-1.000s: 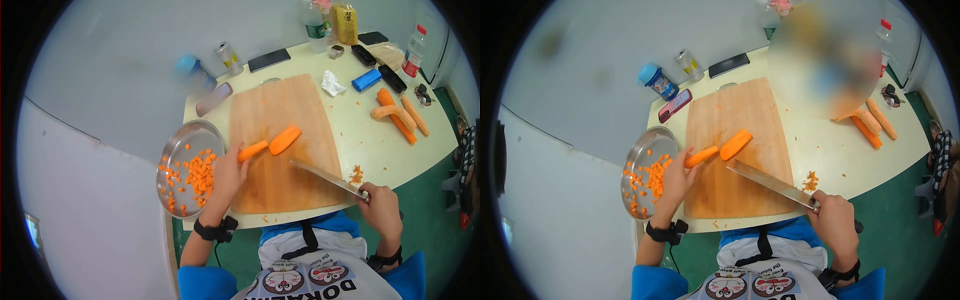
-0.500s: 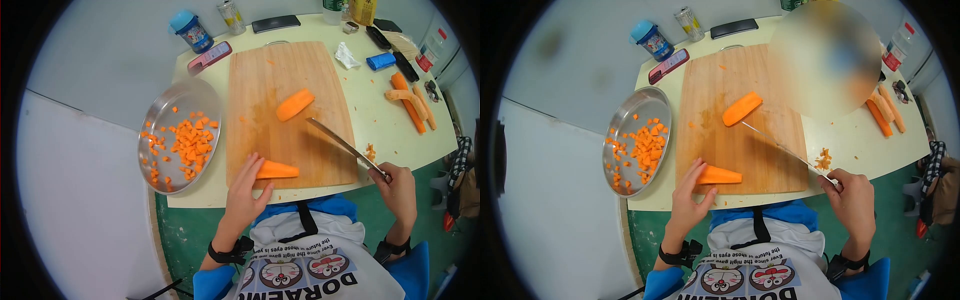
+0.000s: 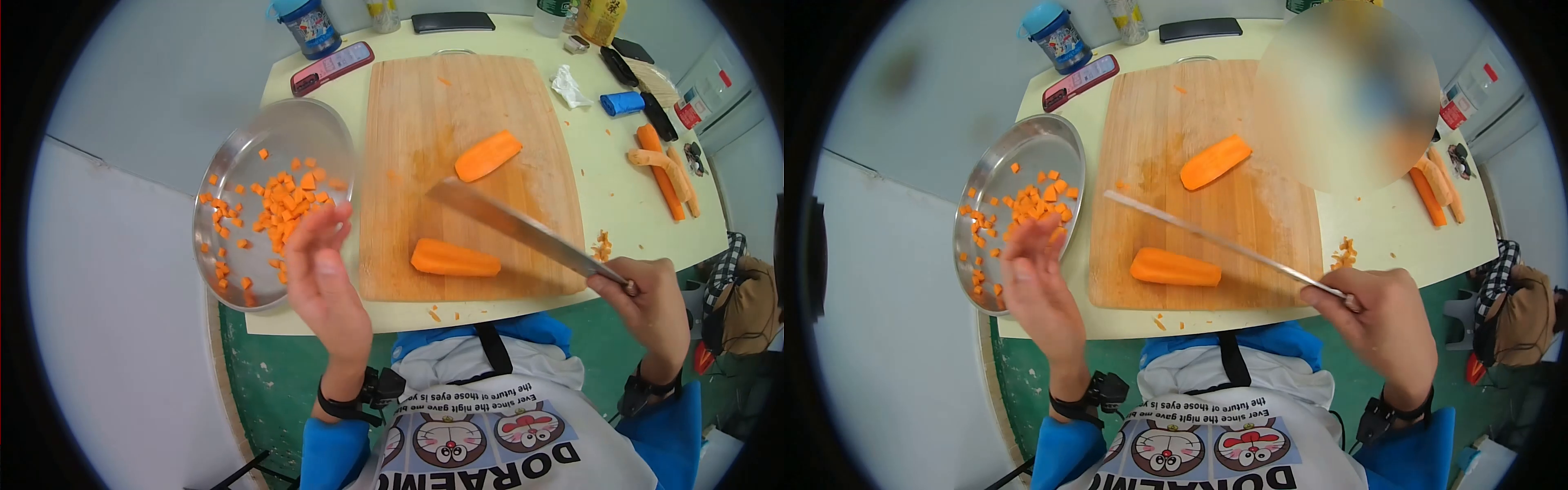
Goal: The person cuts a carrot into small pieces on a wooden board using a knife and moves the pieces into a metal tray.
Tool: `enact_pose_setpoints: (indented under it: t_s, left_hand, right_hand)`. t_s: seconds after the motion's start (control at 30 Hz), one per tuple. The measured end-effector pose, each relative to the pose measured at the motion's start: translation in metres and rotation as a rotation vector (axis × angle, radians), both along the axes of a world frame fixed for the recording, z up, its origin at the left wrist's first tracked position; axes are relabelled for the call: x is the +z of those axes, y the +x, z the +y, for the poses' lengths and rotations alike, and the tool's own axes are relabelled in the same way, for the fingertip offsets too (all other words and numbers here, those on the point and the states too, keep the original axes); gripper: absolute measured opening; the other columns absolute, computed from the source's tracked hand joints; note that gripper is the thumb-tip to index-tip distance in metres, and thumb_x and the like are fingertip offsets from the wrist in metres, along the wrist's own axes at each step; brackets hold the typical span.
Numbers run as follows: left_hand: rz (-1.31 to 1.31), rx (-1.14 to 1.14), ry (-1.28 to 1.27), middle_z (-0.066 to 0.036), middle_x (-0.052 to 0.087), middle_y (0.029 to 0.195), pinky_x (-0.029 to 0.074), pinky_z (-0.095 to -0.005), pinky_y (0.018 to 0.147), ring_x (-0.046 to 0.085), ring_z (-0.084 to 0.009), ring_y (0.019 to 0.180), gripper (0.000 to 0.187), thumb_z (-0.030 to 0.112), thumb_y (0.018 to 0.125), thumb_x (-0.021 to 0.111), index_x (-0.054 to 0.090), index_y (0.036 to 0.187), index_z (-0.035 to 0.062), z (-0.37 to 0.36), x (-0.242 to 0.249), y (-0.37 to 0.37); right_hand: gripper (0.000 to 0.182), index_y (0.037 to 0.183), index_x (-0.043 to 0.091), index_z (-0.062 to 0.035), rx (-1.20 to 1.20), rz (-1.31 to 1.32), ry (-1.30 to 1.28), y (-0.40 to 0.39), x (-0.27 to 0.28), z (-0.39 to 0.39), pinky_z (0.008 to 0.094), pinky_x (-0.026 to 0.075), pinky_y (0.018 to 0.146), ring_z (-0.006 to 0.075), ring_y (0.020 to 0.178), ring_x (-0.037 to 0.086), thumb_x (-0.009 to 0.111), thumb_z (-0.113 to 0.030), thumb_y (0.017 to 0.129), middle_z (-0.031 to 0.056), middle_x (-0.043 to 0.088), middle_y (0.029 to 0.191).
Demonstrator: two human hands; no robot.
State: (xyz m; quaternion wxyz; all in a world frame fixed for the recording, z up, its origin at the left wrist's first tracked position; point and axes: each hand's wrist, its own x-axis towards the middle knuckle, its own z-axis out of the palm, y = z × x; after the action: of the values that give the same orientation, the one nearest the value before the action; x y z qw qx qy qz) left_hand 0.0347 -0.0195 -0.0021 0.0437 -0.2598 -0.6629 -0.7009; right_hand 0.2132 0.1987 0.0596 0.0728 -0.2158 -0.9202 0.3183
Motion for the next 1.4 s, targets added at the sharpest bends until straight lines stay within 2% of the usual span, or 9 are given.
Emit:
enact_pose_setpoints:
  t_s: [0.17, 0.3, 0.37, 0.5, 0.57, 1.2, 1.27, 1.33, 1.4]
  left_hand:
    - [0.085, -0.128, 0.035, -0.016, 0.055, 0.109, 0.035, -0.0370, 0.095, 0.050, -0.0249, 0.111, 0.042, 0.031, 0.096, 0.034, 0.044, 0.117, -0.0035, 0.020, 0.024, -0.011]
    - [-0.003, -0.217, 0.041, -0.016, 0.059, 0.095, 0.037, -0.0366, 0.094, 0.055, -0.0243, 0.102, 0.037, 0.026, 0.096, 0.037, 0.047, 0.114, -0.0043, 0.030, 0.020, -0.013]
    - [-0.099, -0.247, 0.138, -0.010, 0.062, 0.086, 0.044, -0.0258, 0.076, 0.059, -0.0141, 0.080, 0.022, 0.014, 0.092, 0.047, 0.052, 0.105, -0.0026, 0.033, 0.012, -0.015]
    - [-0.175, -0.254, 0.077, -0.010, 0.062, 0.074, 0.045, -0.0251, 0.073, 0.060, -0.0142, 0.073, 0.019, 0.012, 0.091, 0.048, 0.053, 0.102, -0.0028, 0.034, 0.008, -0.014]
    - [-0.209, -0.206, 0.010, -0.010, 0.058, 0.070, 0.046, -0.0308, 0.076, 0.059, -0.0177, 0.072, 0.023, 0.014, 0.094, 0.041, 0.052, 0.104, -0.0042, 0.033, 0.007, -0.014]
    - [-0.221, -0.261, -0.042, -0.010, 0.057, 0.074, 0.044, -0.0326, 0.078, 0.058, -0.0209, 0.079, 0.022, 0.013, 0.093, 0.040, 0.052, 0.102, -0.0028, 0.032, 0.013, -0.012]
    - [0.065, 0.276, 0.285, -0.011, 0.059, 0.084, 0.046, -0.0336, 0.078, 0.058, -0.0191, 0.085, 0.016, 0.010, 0.090, 0.046, 0.053, 0.096, -0.0026, 0.041, 0.008, -0.008]
    - [0.211, 0.238, 0.242, -0.013, 0.056, 0.098, 0.043, -0.0345, 0.080, 0.053, -0.0198, 0.093, 0.016, 0.011, 0.087, 0.051, 0.053, 0.096, -0.0015, 0.015, -0.004, -0.011]
    - [0.246, -0.060, -0.255, -0.014, 0.054, 0.101, 0.040, -0.0334, 0.082, 0.051, -0.0197, 0.093, 0.017, 0.011, 0.083, 0.056, 0.055, 0.096, -0.0001, 0.003, -0.007, -0.008]
  right_hand:
    - [0.031, 0.066, 0.061, -0.0030, 0.190, -0.184, 0.178, -0.031, 0.008, -0.009, 0.0377, 0.040, 0.046, 0.0326, 0.046, 0.052, 0.064, -0.031, 0.080, 0.0136, 0.049, 0.047]
    - [0.033, 0.065, 0.060, -0.0033, 0.191, -0.228, 0.192, -0.037, 0.008, -0.009, 0.0385, 0.040, 0.046, 0.0327, 0.047, 0.052, 0.063, -0.032, 0.081, 0.0138, 0.049, 0.047]
    - [0.035, 0.064, 0.058, -0.0033, 0.222, -0.228, 0.188, -0.037, 0.006, -0.008, 0.0391, 0.040, 0.046, 0.0329, 0.047, 0.052, 0.062, -0.033, 0.081, 0.0140, 0.048, 0.047]
    - [0.036, 0.064, 0.058, -0.0035, 0.255, -0.268, 0.166, -0.037, 0.004, -0.005, 0.0397, 0.040, 0.047, 0.0332, 0.048, 0.052, 0.061, -0.034, 0.082, 0.0140, 0.048, 0.046]
    - [0.036, 0.063, 0.057, -0.0037, 0.274, -0.255, 0.173, -0.038, 0.002, -0.005, 0.0401, 0.040, 0.047, 0.0331, 0.048, 0.052, 0.060, -0.035, 0.082, 0.0140, 0.047, 0.046]
    - [0.036, 0.062, 0.054, -0.0054, 0.289, -0.251, 0.172, -0.040, -0.003, -0.003, 0.0384, 0.040, 0.045, 0.0312, 0.047, 0.052, 0.062, -0.035, 0.080, 0.0115, 0.046, 0.045]
    - [0.029, 0.065, 0.057, -0.0055, 0.193, -0.175, 0.133, -0.036, -0.003, 0.000, 0.0370, 0.039, 0.044, 0.0300, 0.046, 0.052, 0.065, -0.030, 0.079, 0.0112, 0.047, 0.045]
    - [0.025, 0.066, 0.059, -0.0052, 0.093, -0.158, 0.107, -0.031, -0.002, 0.002, 0.0358, 0.038, 0.044, 0.0290, 0.044, 0.050, 0.066, -0.027, 0.078, 0.0108, 0.046, 0.045]
    - [0.021, 0.068, 0.061, -0.0050, -0.005, -0.140, 0.082, -0.025, -0.001, 0.005, 0.0346, 0.036, 0.043, 0.0280, 0.041, 0.047, 0.067, -0.023, 0.078, 0.0103, 0.045, 0.045]
